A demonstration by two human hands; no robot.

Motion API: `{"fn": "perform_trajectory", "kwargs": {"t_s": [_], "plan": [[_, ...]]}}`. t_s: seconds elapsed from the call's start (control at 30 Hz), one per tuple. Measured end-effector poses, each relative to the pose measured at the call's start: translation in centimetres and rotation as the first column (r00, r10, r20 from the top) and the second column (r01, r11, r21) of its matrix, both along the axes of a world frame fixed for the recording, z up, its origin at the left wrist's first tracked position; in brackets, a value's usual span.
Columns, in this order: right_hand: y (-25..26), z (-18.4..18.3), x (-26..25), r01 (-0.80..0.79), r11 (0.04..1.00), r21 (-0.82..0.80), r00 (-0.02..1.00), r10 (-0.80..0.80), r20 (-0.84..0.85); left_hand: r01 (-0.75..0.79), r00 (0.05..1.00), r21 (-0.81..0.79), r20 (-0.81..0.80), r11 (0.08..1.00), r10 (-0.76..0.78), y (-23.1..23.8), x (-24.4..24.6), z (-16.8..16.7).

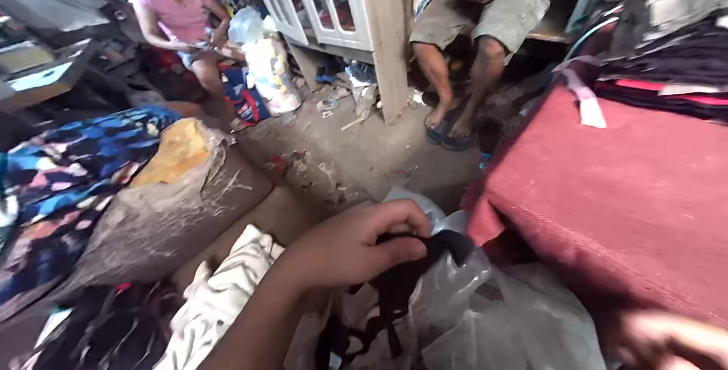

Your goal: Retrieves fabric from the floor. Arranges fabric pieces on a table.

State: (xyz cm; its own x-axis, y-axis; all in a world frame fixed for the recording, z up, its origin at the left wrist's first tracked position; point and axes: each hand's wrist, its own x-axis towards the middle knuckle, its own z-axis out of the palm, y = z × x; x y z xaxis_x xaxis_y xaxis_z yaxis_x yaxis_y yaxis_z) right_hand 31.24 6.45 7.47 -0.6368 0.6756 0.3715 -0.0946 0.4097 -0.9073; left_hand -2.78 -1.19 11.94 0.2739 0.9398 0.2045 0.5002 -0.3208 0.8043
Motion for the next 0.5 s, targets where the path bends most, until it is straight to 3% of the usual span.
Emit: {"fn": "perform_trajectory", "kwargs": {"t_s": [0.1, 0.2, 0.3, 0.4, 0.5], "plan": [[0.7, 2.6, -3.7, -0.035, 0.992, 0.119, 0.999, 0.039, -0.027, 0.283, 0.956, 0.072, 0.055, 0.956, -0.287, 3.5, 3.2, 3.4], [0.2, 5.6, -3.6, 0.057, 0.985, 0.162, 0.997, -0.049, -0.054, 0.408, 0.913, -0.044, 0.040, 0.912, -0.406, 6.0, 6.4, 6.0], [-0.4, 7.2, 0.9, 0.217, 0.972, 0.093, 0.973, -0.208, -0.098, 0.508, 0.859, -0.247, 0.077, 0.825, -0.506, 7.9, 8.1, 7.2], [-1.3, 7.3, 6.6, 0.389, 0.919, 0.064, 0.920, -0.384, -0.084, 0.598, 0.793, -0.336, 0.114, 0.728, -0.599, 10.4, 9.7, 6.9], [-1.6, 7.4, 10.0, 0.534, 0.831, 0.155, 0.838, -0.545, 0.033, 0.579, 0.802, -0.378, 0.105, 0.722, -0.588, 13.2, 9.9, 6.1]]}}
